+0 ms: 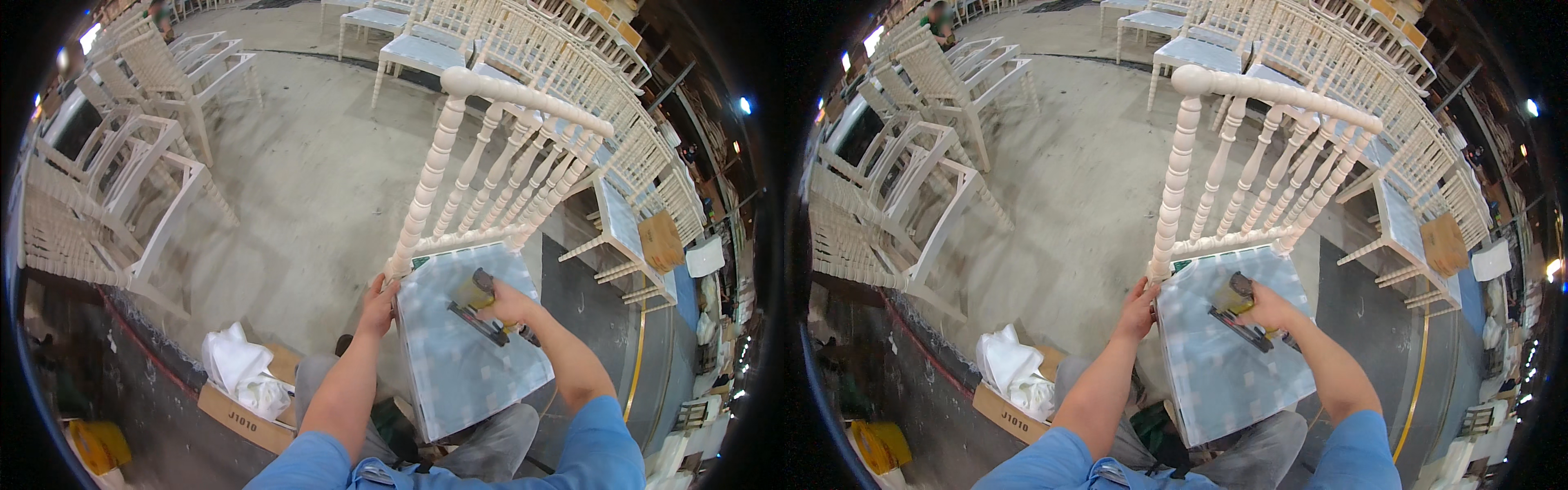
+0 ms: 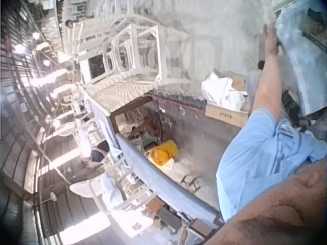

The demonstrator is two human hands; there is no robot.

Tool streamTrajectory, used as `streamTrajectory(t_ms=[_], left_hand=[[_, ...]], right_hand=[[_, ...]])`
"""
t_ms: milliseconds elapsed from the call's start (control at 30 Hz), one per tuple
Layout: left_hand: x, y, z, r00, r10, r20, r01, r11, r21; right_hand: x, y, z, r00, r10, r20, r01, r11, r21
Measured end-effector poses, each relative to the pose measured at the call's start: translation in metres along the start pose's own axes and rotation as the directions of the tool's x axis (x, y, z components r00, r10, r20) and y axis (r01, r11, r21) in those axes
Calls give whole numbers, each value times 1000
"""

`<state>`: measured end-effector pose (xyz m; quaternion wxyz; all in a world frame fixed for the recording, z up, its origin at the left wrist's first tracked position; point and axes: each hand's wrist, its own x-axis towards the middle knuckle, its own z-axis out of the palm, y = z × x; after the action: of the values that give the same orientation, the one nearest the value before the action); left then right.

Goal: The person weaves green straps into a white wooden chair seat frame, then covers the woven base with a light blue fabric. They use a staple gun to secure the straps and fabric to the chair frame.

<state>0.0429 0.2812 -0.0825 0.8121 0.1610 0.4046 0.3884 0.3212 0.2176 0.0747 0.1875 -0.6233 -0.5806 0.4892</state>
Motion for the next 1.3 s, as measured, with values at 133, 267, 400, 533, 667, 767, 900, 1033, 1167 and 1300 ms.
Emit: streamTrajectory(t_ms=[133, 267, 400, 533, 667, 767, 900, 1033, 1167, 1300], left_hand=[[-1, -2, 2, 999, -40, -20, 40, 999, -24], [3, -2, 5, 996, -70, 53, 74, 995, -63], [6, 2, -1, 993, -106, 41, 108, 993, -48], [4, 1, -6, 989, -138, 44, 141, 987, -82], [5, 0, -3, 991, -104, 83, 112, 989, -100], [-1, -3, -1, 993, -101, 69, 105, 993, -59], [-5, -3, -3, 988, -124, 93, 131, 988, -79], [-23, -13, 1, 915, -377, 145, 364, 925, 106], [-43, -26, 12, 976, -217, 28, 203, 945, 258], [-64, -32, 29, 961, -260, 89, 243, 955, 168]], right_hand=[[30, -64, 1, 977, 122, 177, -81, 971, -223], [64, -80, 13, 948, 171, 270, -82, 946, -313], [84, -90, 33, 948, 137, 288, -55, 960, -276], [93, -91, 45, 943, 145, 301, -30, 934, -356], [95, -67, 41, 942, -144, 302, 263, 879, -399], [98, -64, 47, 960, -36, 279, 172, 859, -483], [79, -62, 53, 973, -143, 182, 210, 874, -438], [9, -54, 51, 988, -144, 51, 152, 907, -392], [-55, -61, 47, 986, 145, 78, -140, 988, -64], [-106, -16, 30, 959, 265, 100, -280, 942, 183]])
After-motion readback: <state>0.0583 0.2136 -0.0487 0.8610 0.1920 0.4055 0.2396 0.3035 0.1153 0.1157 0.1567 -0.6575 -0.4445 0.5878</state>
